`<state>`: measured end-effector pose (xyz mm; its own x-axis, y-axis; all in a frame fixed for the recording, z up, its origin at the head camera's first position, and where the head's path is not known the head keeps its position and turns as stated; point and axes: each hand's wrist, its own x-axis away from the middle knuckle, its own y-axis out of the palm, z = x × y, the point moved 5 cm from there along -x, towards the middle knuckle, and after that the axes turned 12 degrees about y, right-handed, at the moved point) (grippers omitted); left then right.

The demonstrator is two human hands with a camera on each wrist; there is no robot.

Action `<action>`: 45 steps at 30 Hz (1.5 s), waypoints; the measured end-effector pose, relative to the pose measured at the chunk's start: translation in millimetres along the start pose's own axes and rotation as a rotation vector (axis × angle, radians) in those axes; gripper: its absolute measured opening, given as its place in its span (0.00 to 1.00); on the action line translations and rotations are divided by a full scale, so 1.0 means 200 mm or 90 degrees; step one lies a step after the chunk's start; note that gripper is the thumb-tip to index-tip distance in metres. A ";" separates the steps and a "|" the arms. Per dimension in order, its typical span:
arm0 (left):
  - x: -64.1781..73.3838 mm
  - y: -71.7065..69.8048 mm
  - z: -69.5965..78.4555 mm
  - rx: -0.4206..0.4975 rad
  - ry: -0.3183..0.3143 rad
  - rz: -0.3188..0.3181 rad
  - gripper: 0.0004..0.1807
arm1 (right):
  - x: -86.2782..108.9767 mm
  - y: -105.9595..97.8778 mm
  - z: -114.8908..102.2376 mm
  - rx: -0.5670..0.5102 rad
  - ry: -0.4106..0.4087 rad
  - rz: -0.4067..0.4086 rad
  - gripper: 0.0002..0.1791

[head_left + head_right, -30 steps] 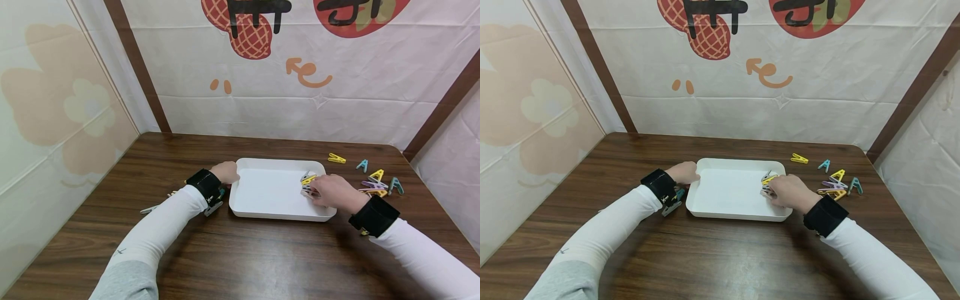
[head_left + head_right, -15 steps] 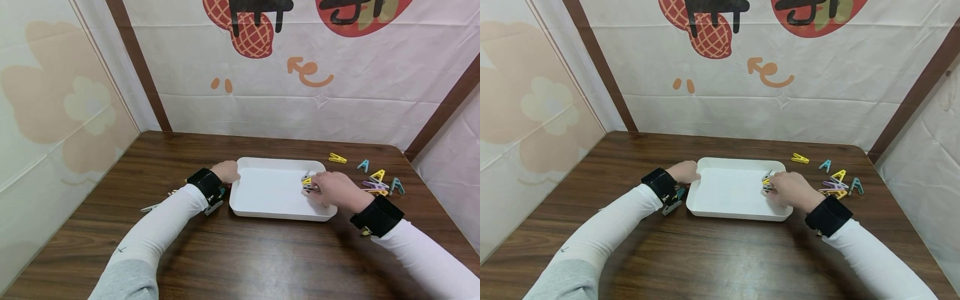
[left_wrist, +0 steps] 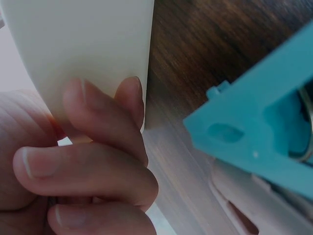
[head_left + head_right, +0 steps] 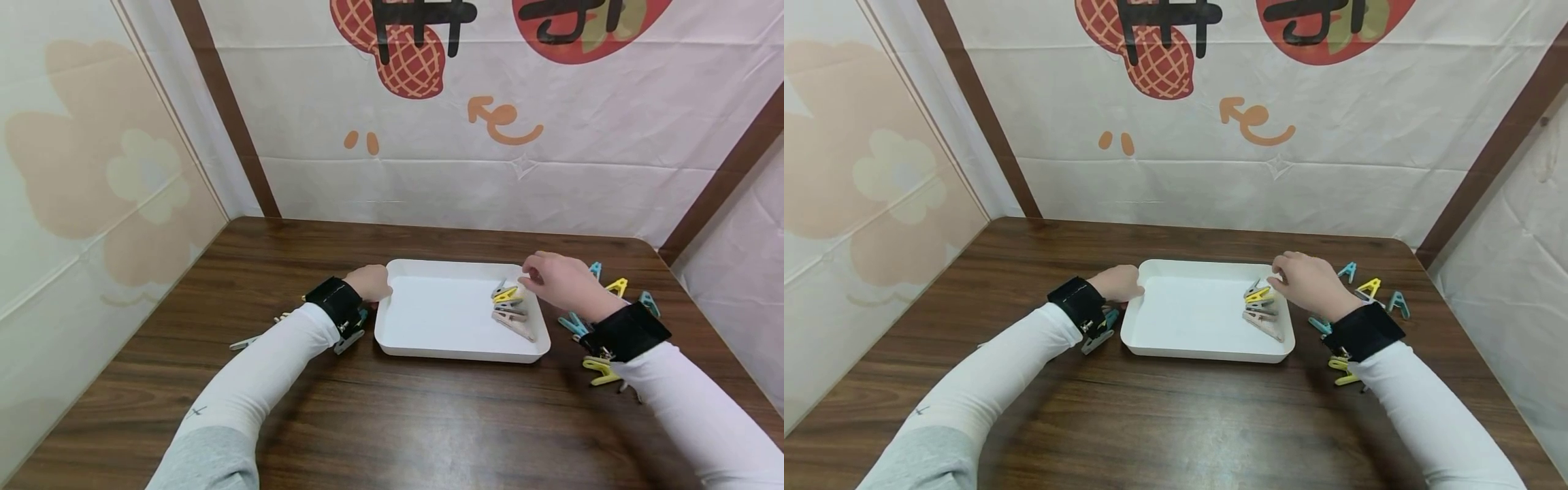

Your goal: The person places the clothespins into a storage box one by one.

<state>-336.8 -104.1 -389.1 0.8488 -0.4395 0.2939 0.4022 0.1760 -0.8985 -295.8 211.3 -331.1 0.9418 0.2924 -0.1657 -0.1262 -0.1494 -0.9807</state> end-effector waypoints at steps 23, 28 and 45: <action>-0.01 0.02 -0.02 0.005 0.001 -0.005 0.12 | -0.30 0.05 0.39 -0.096 0.194 -0.055 0.24; -0.02 0.02 -0.03 0.003 0.000 -0.007 0.13 | -0.34 0.13 0.43 -0.086 0.210 -0.104 0.30; -0.02 0.01 -0.02 0.000 -0.006 -0.011 0.13 | -0.33 0.30 0.43 -0.038 0.216 -0.182 0.29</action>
<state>-340.7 -105.9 -392.4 0.8450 -0.4343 0.3120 0.4166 0.1689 -0.8933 -391.4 264.8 -387.4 0.9864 0.0051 0.1643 0.1629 -0.1643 -0.9729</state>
